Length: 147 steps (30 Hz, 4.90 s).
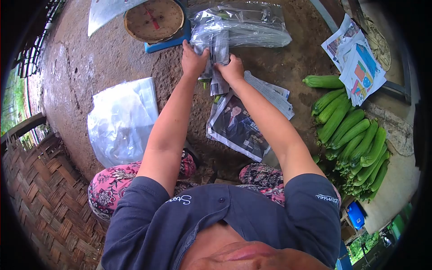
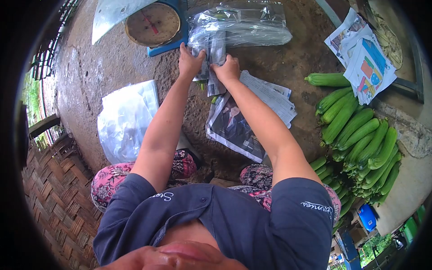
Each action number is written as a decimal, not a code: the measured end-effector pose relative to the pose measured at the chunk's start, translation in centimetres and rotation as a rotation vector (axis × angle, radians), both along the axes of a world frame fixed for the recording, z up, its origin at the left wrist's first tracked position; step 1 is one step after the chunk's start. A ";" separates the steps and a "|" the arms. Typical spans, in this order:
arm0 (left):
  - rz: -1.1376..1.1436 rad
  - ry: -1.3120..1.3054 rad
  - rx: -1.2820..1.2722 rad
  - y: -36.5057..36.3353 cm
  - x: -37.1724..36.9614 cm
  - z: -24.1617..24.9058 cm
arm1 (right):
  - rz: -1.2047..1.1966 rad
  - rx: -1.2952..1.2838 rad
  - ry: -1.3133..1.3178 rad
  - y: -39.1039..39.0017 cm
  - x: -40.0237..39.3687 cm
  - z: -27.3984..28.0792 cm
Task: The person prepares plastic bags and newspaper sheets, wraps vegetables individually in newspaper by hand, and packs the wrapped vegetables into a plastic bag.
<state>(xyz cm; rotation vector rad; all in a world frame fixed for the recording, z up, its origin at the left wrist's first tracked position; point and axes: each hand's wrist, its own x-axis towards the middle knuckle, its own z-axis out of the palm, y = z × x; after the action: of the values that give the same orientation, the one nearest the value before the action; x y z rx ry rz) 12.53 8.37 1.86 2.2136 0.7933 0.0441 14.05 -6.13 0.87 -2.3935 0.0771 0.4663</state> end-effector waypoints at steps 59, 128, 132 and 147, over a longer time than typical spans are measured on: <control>-1.646 0.282 0.515 -17.3 -20.4 3.7 | -0.978 1.377 -0.035 -40.5 -17.5 10.4; -1.636 0.052 0.495 -18.4 -21.9 2.5 | -0.384 -0.354 -0.085 -32.9 1.1 5.1; -1.647 0.119 0.387 -17.9 -22.0 4.0 | -0.317 -0.373 0.085 -32.4 3.8 4.8; -1.624 0.091 0.505 -17.9 -21.9 1.9 | -0.861 1.072 0.025 -31.5 -5.1 7.2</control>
<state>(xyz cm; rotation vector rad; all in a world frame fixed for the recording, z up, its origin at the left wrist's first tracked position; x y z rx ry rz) -9.35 -9.49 3.81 2.6712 -1.2304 -0.6965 8.94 -37.63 8.02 -1.1354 0.6544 0.0589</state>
